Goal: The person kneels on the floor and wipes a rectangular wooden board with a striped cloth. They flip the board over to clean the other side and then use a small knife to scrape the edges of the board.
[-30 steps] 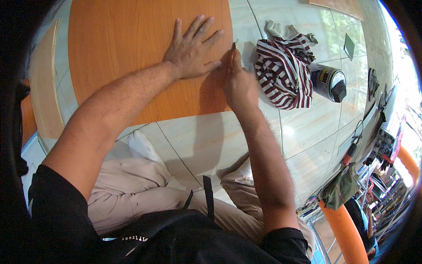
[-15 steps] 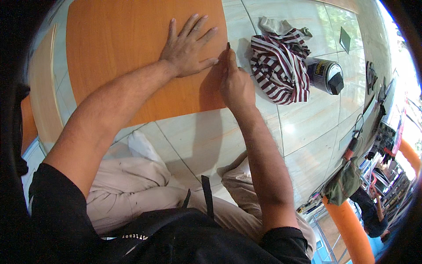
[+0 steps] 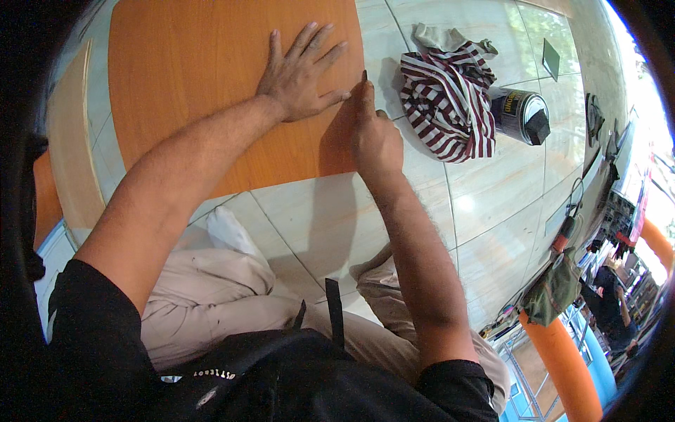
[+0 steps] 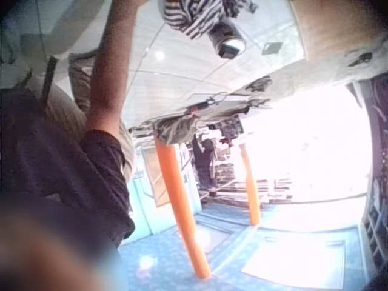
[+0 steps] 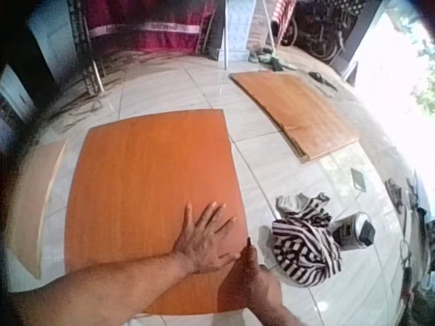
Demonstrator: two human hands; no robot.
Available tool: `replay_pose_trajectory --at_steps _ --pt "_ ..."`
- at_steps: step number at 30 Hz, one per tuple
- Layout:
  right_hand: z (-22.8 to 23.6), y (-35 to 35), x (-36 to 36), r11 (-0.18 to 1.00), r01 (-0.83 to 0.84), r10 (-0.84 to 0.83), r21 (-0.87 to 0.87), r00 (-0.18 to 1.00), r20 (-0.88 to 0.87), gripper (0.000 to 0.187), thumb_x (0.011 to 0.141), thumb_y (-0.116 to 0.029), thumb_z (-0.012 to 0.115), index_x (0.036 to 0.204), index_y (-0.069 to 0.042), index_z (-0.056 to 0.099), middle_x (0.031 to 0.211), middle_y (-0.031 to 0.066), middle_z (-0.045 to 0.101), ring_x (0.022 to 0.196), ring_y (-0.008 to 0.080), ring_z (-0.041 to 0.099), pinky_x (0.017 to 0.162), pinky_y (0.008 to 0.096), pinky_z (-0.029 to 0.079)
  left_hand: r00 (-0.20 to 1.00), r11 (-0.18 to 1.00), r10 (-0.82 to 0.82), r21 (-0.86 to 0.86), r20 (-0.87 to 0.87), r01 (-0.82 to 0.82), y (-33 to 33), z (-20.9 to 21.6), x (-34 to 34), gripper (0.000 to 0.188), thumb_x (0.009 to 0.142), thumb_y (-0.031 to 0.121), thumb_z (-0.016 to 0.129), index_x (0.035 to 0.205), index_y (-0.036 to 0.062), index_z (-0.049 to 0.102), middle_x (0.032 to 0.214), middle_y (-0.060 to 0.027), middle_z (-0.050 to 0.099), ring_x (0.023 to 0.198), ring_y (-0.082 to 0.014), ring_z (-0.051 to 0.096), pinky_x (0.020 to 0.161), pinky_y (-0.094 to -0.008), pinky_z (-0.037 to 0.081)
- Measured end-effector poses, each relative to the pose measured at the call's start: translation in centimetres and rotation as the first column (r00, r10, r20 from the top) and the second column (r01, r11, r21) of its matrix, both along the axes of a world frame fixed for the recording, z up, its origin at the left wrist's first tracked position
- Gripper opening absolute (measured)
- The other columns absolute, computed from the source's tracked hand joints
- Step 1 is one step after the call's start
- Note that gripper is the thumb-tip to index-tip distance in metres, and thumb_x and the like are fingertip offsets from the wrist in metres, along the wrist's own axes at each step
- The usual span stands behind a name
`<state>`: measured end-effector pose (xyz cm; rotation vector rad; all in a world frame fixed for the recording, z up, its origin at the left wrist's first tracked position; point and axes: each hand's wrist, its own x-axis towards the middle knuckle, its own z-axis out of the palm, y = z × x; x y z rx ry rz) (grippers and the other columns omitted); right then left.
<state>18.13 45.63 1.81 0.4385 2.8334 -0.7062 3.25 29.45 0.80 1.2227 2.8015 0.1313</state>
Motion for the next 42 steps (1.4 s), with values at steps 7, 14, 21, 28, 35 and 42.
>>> replay_pose_trajectory --at_steps 7,14,21,28,35,42 --pt "1.4 -0.2 0.2 0.999 0.023 -0.018 -0.027 0.986 0.167 0.068 0.108 -0.021 0.048 0.170 -0.014 0.021 0.106 0.0374 0.071 0.095 0.0543 0.072 0.081 0.0591 0.058 1.000 1.000 -0.001 0.029 0.012 0.001 -0.2 -0.3 0.1 0.091 0.094 0.075 0.062 0.168 0.0266 0.038 0.177 -0.0094 0.024 0.166 -0.0307 0.015 0.124 -0.0801 0.009" --pt "1.2 -1.0 0.7 0.997 0.005 -0.009 0.077 0.999 0.049 0.069 0.105 -0.017 0.053 0.168 -0.011 0.025 0.097 0.0338 0.072 0.090 0.0527 0.073 0.077 0.0587 0.058 0.999 0.999 -0.021 0.027 -0.046 0.023 0.0 -0.4 0.4 0.088 0.099 0.074 0.055 0.167 0.0210 0.039 0.177 -0.0128 0.024 0.165 -0.0315 0.017 0.125 -0.0777 0.010" --pt "2.2 -0.3 0.6 0.997 -0.001 0.004 -0.075 0.999 0.039 0.068 0.104 -0.016 0.055 0.166 -0.004 0.029 0.095 0.0347 0.072 0.088 0.0521 0.073 0.076 0.0588 0.057 0.962 0.983 0.173 -0.099 0.211 -0.155 -0.1 1.2 8.4 0.075 0.111 0.055 0.043 0.170 0.0108 0.030 0.179 -0.0162 0.016 0.166 -0.0343 0.012 0.126 -0.0762 0.010" --pt "3.6 0.4 1.0 0.991 -0.065 0.067 -0.114 0.998 0.015 0.068 0.099 -0.010 0.058 0.160 0.008 0.032 0.087 0.0345 0.071 0.083 0.0520 0.072 0.072 0.0577 0.057 0.970 0.980 0.199 0.005 0.143 -0.201 -0.4 -0.4 9.0 0.074 0.111 0.057 0.042 0.170 0.0137 0.029 0.180 -0.0132 0.015 0.167 -0.0321 0.009 0.127 -0.0740 0.009" --pt "4.5 0.1 1.0 0.990 -0.019 0.029 -0.139 0.997 0.067 0.066 0.099 -0.008 0.058 0.158 0.009 0.036 0.082 0.0332 0.070 0.078 0.0512 0.072 0.071 0.0578 0.057 0.962 0.978 0.209 -0.014 0.176 -0.210 -0.3 -0.2 9.1 0.074 0.111 0.058 0.041 0.171 0.0162 0.028 0.180 -0.0109 0.013 0.167 -0.0296 0.009 0.129 -0.0730 0.005" --pt "4.4 0.1 1.1 0.994 -0.023 0.035 -0.104 0.992 0.117 0.063 0.101 -0.008 0.056 0.160 0.002 0.038 0.082 0.0329 0.071 0.082 0.0527 0.072 0.074 0.0581 0.057 0.960 0.976 0.218 -0.032 0.175 -0.216 -0.2 -0.6 9.2 0.074 0.111 0.059 0.042 0.170 0.0172 0.029 0.180 -0.0110 0.012 0.167 -0.0305 0.010 0.129 -0.0738 0.005"
